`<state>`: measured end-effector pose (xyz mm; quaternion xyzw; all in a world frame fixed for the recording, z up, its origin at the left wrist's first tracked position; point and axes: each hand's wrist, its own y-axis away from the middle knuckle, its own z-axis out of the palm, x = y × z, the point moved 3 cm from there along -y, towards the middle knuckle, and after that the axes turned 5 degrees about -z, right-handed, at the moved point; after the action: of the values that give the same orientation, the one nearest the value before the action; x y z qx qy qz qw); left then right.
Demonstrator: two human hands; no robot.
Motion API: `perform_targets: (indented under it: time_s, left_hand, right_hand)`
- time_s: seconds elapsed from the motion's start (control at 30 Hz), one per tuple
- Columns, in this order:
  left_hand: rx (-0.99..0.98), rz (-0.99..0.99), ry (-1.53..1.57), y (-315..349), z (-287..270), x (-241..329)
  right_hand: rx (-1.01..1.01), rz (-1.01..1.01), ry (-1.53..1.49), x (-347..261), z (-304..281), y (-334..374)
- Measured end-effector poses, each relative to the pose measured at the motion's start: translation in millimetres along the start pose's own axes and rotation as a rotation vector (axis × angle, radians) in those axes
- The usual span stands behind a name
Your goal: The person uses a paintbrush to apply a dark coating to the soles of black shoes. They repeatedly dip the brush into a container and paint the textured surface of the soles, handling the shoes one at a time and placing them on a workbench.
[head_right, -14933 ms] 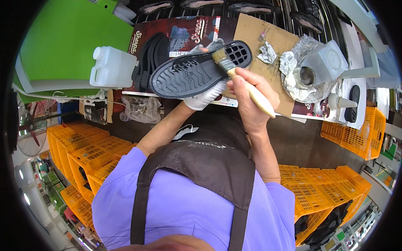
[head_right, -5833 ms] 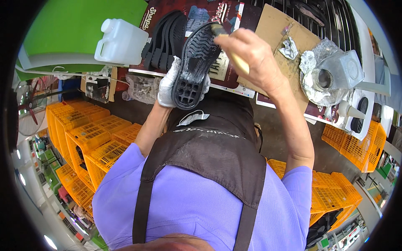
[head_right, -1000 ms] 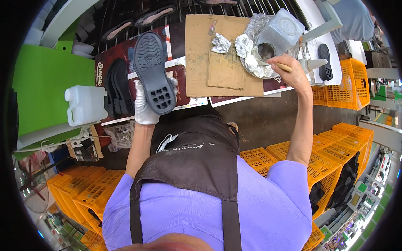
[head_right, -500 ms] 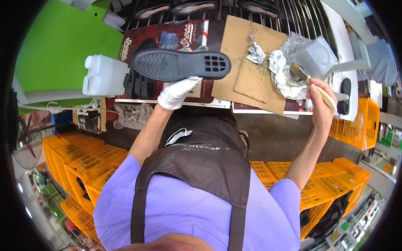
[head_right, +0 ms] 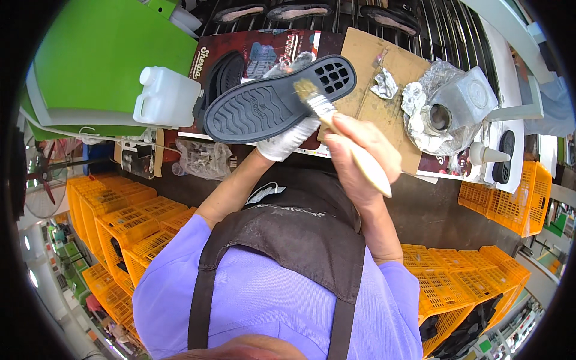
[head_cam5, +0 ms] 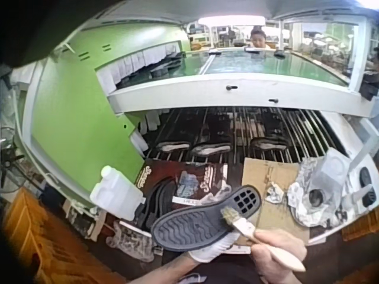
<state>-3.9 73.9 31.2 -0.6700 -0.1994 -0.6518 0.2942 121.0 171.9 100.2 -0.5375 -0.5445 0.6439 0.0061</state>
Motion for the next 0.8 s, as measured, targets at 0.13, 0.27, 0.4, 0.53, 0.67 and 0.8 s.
perform_targets:
  time_s: [0.13,0.27,0.4,0.53,0.67,0.8]
  left_hand:
    - [0.013,0.124,0.343,-1,11,-2]
    - [-0.025,0.073,0.487,3,14,-9]
    - [-0.121,-0.081,0.036,17,3,-19]
    - [-0.104,-0.074,-0.188,15,1,-13]
    - [-0.066,0.071,-0.125,4,6,-7]
    - [0.055,0.256,-0.454,6,6,-1]
  right_hand:
    - [-0.035,-0.009,-0.053,-9,22,-1]
    - [-0.095,0.003,-0.124,-14,40,-2]
    - [-0.172,0.091,-0.196,-11,42,-7]
    - [-0.092,0.442,-0.286,11,25,-3]
    - [0.01,0.502,-0.263,17,5,-6]
    - [0.107,0.498,-0.222,31,-8,-3]
